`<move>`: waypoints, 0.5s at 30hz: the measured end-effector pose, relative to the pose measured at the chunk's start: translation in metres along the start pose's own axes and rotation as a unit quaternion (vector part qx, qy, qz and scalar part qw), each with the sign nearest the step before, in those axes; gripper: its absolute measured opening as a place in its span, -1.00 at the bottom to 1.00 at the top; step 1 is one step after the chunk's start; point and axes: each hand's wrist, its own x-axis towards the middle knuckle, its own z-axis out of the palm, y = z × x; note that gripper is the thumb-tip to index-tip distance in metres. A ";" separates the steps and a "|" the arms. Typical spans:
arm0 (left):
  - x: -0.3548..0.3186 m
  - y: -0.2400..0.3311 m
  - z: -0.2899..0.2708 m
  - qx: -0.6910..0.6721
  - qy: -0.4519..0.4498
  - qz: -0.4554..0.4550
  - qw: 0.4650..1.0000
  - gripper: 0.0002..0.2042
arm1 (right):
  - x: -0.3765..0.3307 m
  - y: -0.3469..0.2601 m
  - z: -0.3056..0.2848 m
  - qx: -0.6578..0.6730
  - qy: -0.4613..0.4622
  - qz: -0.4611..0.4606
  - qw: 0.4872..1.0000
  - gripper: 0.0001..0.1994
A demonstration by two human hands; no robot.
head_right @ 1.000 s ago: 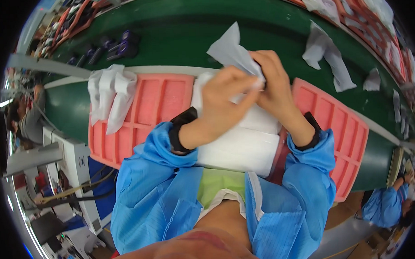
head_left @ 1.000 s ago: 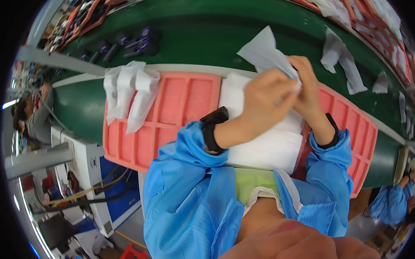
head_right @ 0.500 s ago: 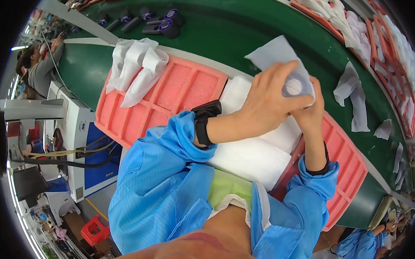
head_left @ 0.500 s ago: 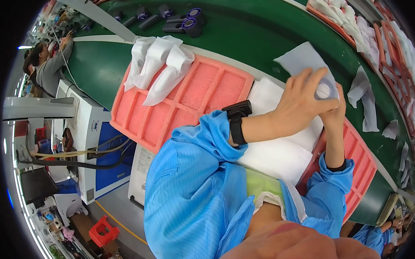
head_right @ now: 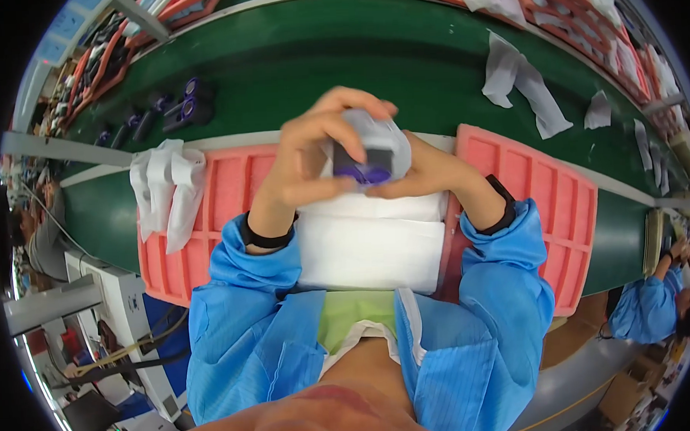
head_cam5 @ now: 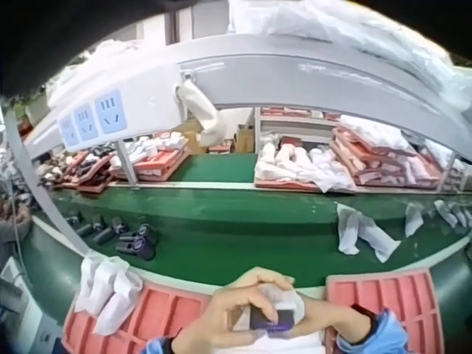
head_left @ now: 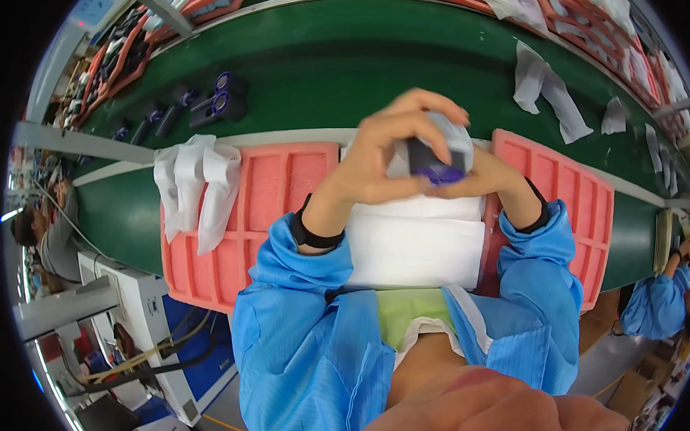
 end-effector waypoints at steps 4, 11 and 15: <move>-0.006 -0.017 0.001 0.025 0.287 -0.059 0.956 -0.63 | 0.001 0.014 -0.006 -0.025 0.162 0.060 0.985 -0.46; -0.004 -0.019 0.033 0.360 0.311 -0.071 0.877 -0.63 | 0.007 0.007 0.001 -0.288 0.243 0.029 0.926 -0.69; -0.012 -0.023 0.031 0.428 0.298 -0.045 0.852 -0.76 | 0.013 0.008 0.005 -0.256 0.239 0.026 0.936 -0.70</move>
